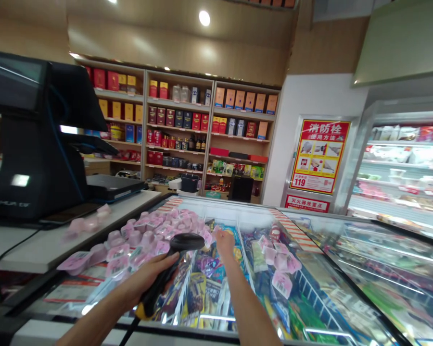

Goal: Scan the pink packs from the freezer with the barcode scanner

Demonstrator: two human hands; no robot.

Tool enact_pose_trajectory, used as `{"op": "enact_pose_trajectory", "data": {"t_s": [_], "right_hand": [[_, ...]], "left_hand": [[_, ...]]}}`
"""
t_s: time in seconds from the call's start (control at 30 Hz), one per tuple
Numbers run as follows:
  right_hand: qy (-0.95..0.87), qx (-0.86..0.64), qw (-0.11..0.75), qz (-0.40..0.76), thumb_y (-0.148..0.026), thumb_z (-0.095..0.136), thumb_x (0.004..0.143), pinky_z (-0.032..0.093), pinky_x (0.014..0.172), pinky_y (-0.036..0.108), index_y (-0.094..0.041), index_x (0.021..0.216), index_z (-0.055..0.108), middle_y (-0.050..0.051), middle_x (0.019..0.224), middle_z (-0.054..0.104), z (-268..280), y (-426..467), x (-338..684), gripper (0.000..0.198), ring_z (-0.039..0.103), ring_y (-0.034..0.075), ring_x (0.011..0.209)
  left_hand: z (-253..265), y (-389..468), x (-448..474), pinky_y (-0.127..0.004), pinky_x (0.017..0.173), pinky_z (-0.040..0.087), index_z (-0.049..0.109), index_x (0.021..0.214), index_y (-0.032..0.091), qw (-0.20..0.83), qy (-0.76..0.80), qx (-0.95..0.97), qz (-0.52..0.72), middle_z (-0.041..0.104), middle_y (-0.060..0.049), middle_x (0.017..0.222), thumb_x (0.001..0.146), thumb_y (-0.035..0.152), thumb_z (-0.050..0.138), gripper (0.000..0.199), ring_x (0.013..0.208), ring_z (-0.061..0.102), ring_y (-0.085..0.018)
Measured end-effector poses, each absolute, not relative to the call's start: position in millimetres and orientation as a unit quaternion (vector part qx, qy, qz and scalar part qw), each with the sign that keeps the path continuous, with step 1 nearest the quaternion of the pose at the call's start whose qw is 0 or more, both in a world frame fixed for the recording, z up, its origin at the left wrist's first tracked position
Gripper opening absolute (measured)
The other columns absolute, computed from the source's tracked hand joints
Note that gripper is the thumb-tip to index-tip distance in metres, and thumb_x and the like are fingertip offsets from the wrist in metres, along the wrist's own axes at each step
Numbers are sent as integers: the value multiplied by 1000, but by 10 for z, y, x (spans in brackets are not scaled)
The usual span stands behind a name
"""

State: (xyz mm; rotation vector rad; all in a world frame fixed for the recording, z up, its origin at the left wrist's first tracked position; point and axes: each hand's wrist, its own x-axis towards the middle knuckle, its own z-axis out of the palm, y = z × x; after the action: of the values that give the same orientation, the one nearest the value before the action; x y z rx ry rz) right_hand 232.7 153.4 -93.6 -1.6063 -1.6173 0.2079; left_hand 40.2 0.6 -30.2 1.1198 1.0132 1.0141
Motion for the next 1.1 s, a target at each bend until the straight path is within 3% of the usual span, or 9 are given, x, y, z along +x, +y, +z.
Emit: {"op": "enact_pose_trajectory", "data": {"t_s": [0.17,0.33,0.47,0.73,0.87,1.0,1.1], "right_hand": [[-608,-707,361,-6,-21,45,70,32,89,36,-9,97,59,15,103,57,-741,1328,3091,33,48,26,102],[-579,-797,145,-92,-24,45,70,37,76,41,-20,102,56,12,103,57,-713,1174,3679,35,49,29,99],[-623,-772,81,-94,-19,45,69,36,76,39,-26,102,56,8,99,59,-688,1131,3735,35,48,26,100],[-645,-752,107,-75,-18,54,62,33,81,41,-23,114,43,9,109,53,-670,1212,3667,54,46,25,102],[-654,-745,116,-59,-27,52,66,34,79,41,-19,103,51,12,102,56,-695,1235,3573,38,49,26,98],[-662,-732,156,-34,-20,47,70,36,76,37,-19,101,51,9,93,61,-692,1263,3400,32,54,24,91],[-657,-709,256,7,-19,47,69,38,75,30,-19,99,51,6,93,62,-689,1288,3221,30,55,19,89]], "left_hand": [[-348,44,471,-18,37,31,46,63,17,617,429,488,444,50,6,47,65,47,54,31,35,43,-5],[-380,97,580,-18,37,32,44,62,18,624,424,491,437,50,6,46,63,48,55,32,35,43,-6],[-371,106,667,-18,36,32,44,60,18,625,425,496,428,51,6,46,64,48,55,32,34,43,-6],[-344,121,779,-18,36,32,45,57,18,620,436,500,419,51,5,44,64,49,54,33,34,43,-6],[-339,106,780,-18,37,32,46,56,17,618,439,501,417,50,6,42,64,48,55,33,34,42,-6],[-315,88,747,-18,37,33,46,58,18,621,438,501,414,51,6,45,63,48,55,32,35,43,-6],[-266,57,723,-18,37,32,45,57,18,619,437,507,411,51,5,45,65,47,54,32,35,42,-6]]}}
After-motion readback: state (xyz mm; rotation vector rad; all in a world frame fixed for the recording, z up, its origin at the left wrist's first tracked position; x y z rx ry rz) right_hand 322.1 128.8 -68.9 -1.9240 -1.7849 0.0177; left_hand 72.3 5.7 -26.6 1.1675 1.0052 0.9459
